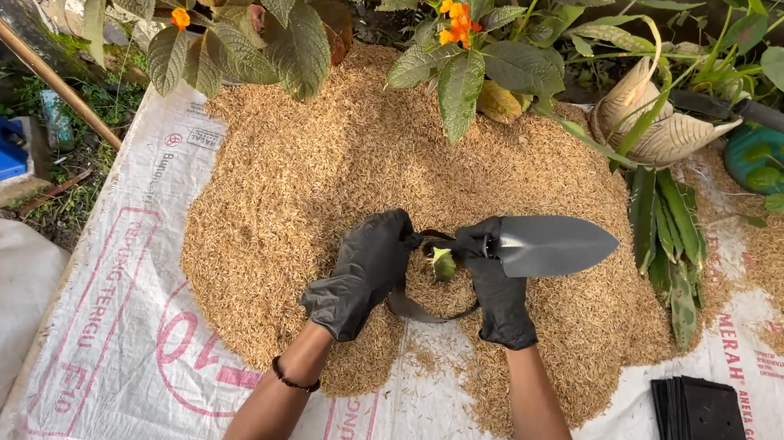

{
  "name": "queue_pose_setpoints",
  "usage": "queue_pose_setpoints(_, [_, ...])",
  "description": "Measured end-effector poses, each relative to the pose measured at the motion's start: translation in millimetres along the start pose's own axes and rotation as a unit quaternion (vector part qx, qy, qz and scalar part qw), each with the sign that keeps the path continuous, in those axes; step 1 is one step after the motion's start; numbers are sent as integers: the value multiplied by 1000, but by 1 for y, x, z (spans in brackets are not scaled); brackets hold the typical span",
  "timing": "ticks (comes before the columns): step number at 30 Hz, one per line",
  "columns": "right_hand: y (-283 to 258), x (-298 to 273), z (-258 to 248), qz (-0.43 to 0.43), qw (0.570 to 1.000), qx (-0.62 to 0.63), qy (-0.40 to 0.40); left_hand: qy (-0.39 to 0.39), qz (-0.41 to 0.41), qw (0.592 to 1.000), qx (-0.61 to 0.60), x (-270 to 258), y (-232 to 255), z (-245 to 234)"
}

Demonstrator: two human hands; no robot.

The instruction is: Planting a plant cutting into a small pot using rice husks as a growing medium.

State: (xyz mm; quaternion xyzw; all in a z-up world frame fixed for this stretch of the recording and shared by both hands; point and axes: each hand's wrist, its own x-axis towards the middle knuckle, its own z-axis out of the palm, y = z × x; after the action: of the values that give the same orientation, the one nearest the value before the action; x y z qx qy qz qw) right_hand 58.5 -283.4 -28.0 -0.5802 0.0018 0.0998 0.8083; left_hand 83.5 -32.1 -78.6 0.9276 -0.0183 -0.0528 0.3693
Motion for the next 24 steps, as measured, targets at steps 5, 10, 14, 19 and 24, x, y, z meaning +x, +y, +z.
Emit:
queue_pose_setpoints(5, [-12,0,18,36,998,-47,-19,-3,0,1000,-12,-20,18,-17])
queue_pose_setpoints(10, [24,-6,11,-115,988,-38,93,-40,29,999,10,-44,48,-53])
queue_pose_setpoints(14, [50,-1,-19,-89,993,45,65,-49,21,998,34,-55,64,-66])
queue_pose_setpoints(19, [81,27,-44,-56,989,135,34,-71,-19,997,-19,-43,57,-56])
queue_pose_setpoints(24, [163,42,-71,-34,831,555,23,-72,-36,997,-21,-38,54,-53])
